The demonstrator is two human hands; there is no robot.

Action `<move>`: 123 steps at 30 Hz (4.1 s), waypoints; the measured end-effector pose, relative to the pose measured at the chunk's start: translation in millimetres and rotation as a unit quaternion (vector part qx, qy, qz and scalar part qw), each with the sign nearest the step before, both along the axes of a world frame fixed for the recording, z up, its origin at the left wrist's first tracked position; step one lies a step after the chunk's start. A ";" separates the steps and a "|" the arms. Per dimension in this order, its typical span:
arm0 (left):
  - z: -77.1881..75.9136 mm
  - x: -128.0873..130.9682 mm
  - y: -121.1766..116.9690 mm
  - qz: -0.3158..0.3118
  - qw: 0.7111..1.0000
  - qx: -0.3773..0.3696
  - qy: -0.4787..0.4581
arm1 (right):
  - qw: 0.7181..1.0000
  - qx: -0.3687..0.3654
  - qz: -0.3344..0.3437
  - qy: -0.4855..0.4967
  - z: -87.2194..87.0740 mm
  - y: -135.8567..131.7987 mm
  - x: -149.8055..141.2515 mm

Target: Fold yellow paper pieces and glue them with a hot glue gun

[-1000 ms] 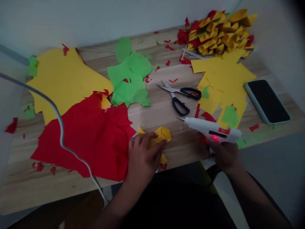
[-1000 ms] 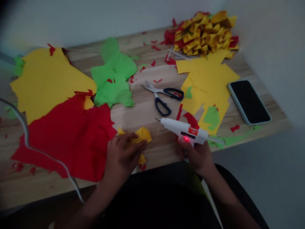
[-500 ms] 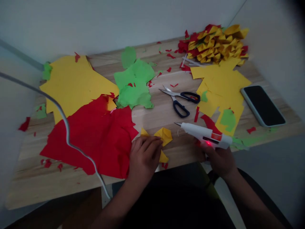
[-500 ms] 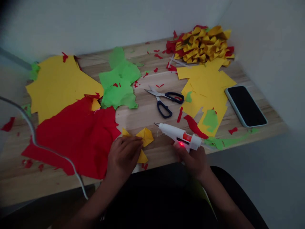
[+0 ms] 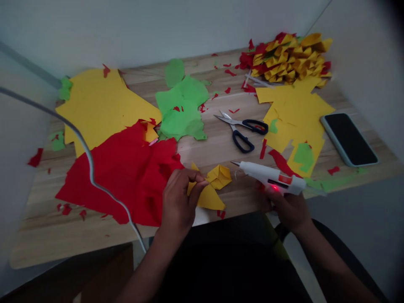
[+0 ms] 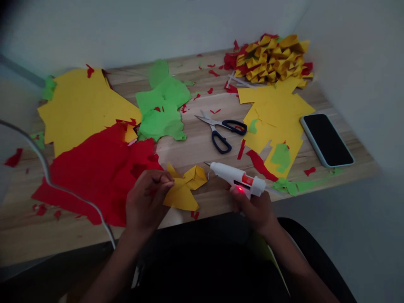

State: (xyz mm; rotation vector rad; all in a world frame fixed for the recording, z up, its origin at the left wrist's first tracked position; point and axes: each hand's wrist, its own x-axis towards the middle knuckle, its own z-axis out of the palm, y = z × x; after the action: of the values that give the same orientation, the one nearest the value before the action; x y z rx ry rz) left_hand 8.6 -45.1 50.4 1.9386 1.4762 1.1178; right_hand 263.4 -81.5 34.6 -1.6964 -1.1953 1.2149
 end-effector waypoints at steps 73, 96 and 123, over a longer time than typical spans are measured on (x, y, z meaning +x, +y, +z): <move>-24.6 12.3 -3.6 -0.008 0.978 -0.069 0.196 | 0.890 0.062 0.281 -0.354 41.3 37.6 -20.7; -25.6 10.3 -4.1 -0.018 0.980 -0.045 0.191 | 0.915 0.022 0.249 -0.318 45.6 26.8 -17.2; -27.7 12.8 -4.7 -0.020 0.975 -0.044 0.216 | 0.917 0.043 0.250 -0.306 47.9 38.1 -24.0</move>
State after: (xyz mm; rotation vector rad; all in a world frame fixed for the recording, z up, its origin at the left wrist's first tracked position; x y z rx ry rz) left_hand 21.4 -49.8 22.7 2.2308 1.6594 0.6202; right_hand 239.4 -43.4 82.5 -1.8249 -2.1316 0.8902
